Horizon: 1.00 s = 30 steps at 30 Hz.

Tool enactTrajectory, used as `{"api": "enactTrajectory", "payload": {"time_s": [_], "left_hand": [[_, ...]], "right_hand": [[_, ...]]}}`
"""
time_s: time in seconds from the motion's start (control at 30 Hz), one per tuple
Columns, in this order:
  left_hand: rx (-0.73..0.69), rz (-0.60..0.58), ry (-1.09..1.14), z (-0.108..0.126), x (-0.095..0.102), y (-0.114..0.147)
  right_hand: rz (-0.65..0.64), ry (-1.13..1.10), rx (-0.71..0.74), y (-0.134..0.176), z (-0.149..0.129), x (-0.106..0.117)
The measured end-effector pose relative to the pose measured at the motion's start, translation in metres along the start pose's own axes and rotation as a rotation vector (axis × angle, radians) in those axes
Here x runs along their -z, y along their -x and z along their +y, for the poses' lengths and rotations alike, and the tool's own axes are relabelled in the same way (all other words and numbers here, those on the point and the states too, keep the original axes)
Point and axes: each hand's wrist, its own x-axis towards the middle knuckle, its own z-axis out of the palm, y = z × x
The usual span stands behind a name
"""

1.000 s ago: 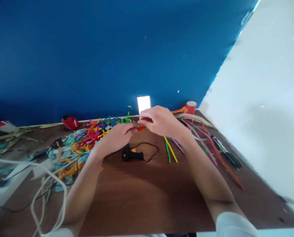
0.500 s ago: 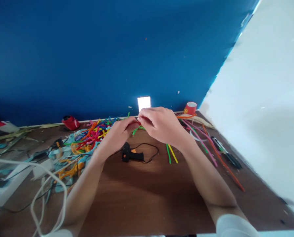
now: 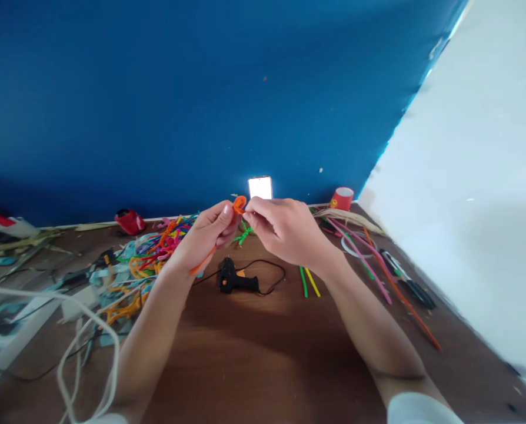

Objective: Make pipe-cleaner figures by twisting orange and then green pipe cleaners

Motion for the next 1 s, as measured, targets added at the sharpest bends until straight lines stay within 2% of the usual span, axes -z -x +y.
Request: {"api": "enactTrajectory", "payload": {"time_s": [0.2,0.37,0.63,0.73,0.87,1.0], "left_hand": [[0.098,-0.057,0.131,0.005,0.0,0.003],[0.127,-0.107,0.186,0.003,0.002,0.002],[0.133,-0.157,0.153,0.001,0.003,0.002],[0.1,-0.159,0.069,0.0,0.004,0.002],[0.054,-0.168,-0.185,0.003,0.007,0.002],[0.018,-0.153,-0.478,0.007,0.008,0.003]], "right_hand": [[0.018,-0.142,-0.048,-0.003,0.011,0.002],[-0.029,-0.316,-0.123,-0.006,0.024,-0.004],[-0.098,-0.457,-0.171,-0.008,0.029,0.0],[-0.084,-0.461,-0.203,-0.008,0.032,0.001],[-0.106,-0.449,-0.237,-0.007,0.036,0.0],[-0.091,-0.316,-0.142,-0.008,0.036,-0.001]]}}
